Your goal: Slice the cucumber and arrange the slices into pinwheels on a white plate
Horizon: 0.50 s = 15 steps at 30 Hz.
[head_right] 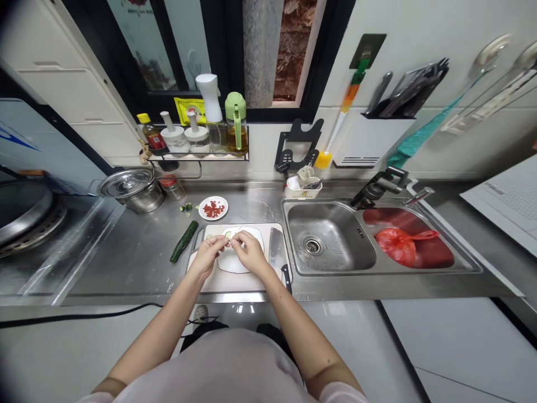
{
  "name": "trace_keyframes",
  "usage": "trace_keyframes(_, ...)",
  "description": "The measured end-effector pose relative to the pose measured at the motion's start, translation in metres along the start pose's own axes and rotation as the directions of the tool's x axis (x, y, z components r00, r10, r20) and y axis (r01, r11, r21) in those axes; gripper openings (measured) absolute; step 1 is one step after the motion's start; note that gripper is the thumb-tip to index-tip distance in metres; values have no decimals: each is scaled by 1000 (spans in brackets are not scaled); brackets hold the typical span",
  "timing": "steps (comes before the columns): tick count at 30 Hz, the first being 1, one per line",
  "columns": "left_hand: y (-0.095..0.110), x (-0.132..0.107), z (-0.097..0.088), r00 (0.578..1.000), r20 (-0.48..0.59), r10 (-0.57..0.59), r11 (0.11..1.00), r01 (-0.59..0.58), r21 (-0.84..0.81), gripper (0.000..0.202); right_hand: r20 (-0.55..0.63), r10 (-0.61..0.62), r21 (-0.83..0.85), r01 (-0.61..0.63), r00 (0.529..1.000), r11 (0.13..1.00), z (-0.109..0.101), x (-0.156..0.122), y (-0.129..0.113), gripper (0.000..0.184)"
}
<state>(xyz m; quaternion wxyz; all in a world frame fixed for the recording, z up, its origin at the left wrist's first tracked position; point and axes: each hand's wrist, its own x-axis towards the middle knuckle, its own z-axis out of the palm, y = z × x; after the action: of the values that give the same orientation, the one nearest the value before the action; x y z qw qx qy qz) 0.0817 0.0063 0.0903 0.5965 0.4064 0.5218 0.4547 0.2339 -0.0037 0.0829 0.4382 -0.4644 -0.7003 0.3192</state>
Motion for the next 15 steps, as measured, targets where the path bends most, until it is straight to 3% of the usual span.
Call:
trace_keyframes(10, -19, 0, 1, 1000, -18, -25, 999, 24, -49, 29, 8, 137, 124, -137, 990, 983, 4, -2, 6, 25)
trace_keyframes(15, -30, 6, 9, 996, 17, -89, 977, 91, -191, 45, 153, 232, 266, -266, 961, 927, -9, 3, 17, 30)
